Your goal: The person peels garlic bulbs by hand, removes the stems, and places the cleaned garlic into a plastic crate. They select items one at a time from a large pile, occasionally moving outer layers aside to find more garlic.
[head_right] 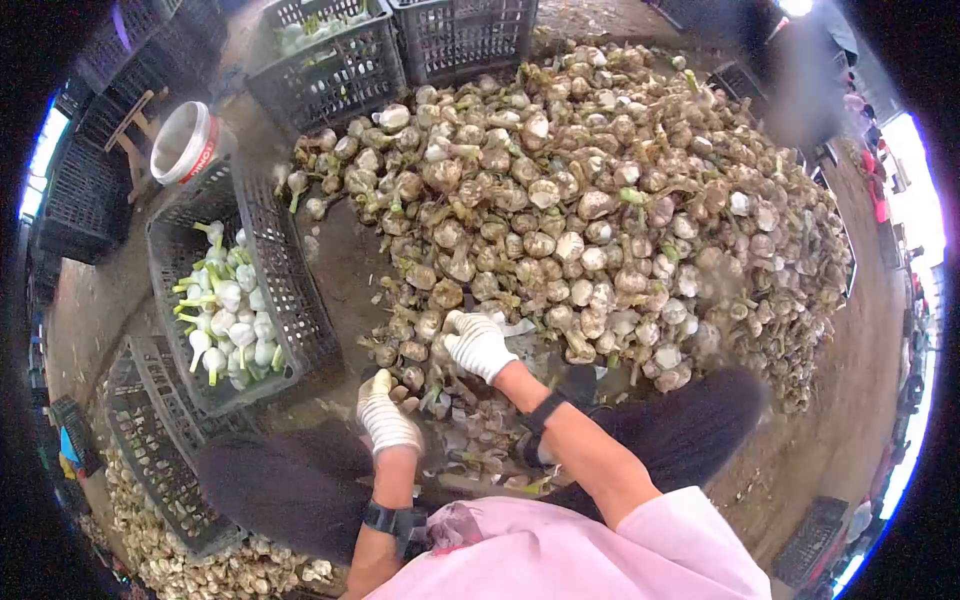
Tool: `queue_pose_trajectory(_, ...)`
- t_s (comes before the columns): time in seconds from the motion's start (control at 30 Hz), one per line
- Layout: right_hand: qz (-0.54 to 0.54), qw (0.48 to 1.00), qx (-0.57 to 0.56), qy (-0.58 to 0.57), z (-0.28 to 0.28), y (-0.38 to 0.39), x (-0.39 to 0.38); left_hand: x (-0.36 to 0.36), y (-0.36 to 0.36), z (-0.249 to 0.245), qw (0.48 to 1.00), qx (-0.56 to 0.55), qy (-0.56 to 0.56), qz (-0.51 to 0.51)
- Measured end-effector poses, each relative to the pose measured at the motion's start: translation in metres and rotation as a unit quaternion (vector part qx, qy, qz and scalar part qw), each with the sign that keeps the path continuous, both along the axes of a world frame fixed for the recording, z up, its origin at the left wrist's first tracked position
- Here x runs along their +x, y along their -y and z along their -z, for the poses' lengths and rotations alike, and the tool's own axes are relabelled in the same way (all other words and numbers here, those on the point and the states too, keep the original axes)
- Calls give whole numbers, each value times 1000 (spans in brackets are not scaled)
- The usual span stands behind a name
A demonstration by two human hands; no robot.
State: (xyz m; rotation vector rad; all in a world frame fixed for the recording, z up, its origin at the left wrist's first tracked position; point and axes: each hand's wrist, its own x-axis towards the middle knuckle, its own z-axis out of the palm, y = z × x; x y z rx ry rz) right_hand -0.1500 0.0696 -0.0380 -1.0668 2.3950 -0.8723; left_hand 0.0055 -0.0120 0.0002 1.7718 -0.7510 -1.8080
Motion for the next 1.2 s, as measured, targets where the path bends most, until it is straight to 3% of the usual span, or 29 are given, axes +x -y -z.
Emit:
queue_pose_trajectory(0.03, 4, 1000, 0, -6, -18, -8, 2, 0, -4, -4, 999, -4, -29, 37)
queue_pose_trajectory(0.1, 19, 967, -167, 191, -55, -18, 0, -7, -7, -11, 990, -15, -97, 105)
queue_pose_trajectory(0.13, 28, 956, -202, 211, -76, -23, 1, -8, -8, -15, 969, 65, -193, 139)
queue_pose_trajectory(0.23, 32, 944, -164, 284, -121, -40, 2, -16, -14, -1, 878, 223, -380, 185)
queue_pose_trajectory(0.3, 34, 946, -140, 291, -131, -48, 8, -21, -21, -1, 877, 205, -389, 195)
queue_pose_trajectory(0.4, 12, 925, -205, 319, -142, -58, 27, -23, -29, -1, 857, 213, -440, 164)
queue_pose_trajectory(0.43, -38, 941, -213, 260, -141, -62, 28, -26, -27, 0, 835, 229, -477, 149)
queue_pose_trajectory(0.47, -1, 937, -203, 286, -145, -63, 33, -31, -27, -2, 811, 247, -513, 135)
queue_pose_trajectory(0.5, 42, 907, -225, 353, -151, -69, 34, -30, -31, -23, 837, 234, -478, 128)
queue_pose_trajectory(0.53, 83, 870, -246, 419, -158, -74, 34, -29, -25, -8, 762, 252, -574, 164)
queue_pose_trajectory(0.63, 141, 829, -300, 451, -162, -88, 42, -30, -36, -47, 791, 176, -552, 199)
queue_pose_trajectory(0.7, 153, 842, -305, 419, -148, -88, 51, -28, -51, -72, 872, 101, -447, 175)
queue_pose_trajectory(0.73, 157, 837, -326, 411, -145, -84, 55, -28, -56, -76, 871, 103, -446, 178)
queue_pose_trajectory(0.8, 184, 821, -346, 414, -148, -79, 55, -24, -60, -87, 877, 5, -400, 268)
queue_pose_trajectory(0.87, 196, 812, -280, 472, -159, -83, 47, -21, -62, -91, 880, -7, -399, 259)
queue_pose_trajectory(0.93, 192, 778, -326, 501, -143, -80, 46, -14, -61, -74, 865, -135, -358, 324)
queue_pose_trajectory(1.0, 197, 804, -327, 456, -136, -79, 47, -15, -62, -74, 871, -146, -355, 307)
queue_pose_trajectory(1.07, 181, 785, -325, 495, -135, -80, 49, -10, -64, -79, 878, -73, -392, 265)
queue_pose_trajectory(1.2, 167, 788, -331, 492, -137, -86, 48, -13, -66, -66, 887, -89, -374, 255)
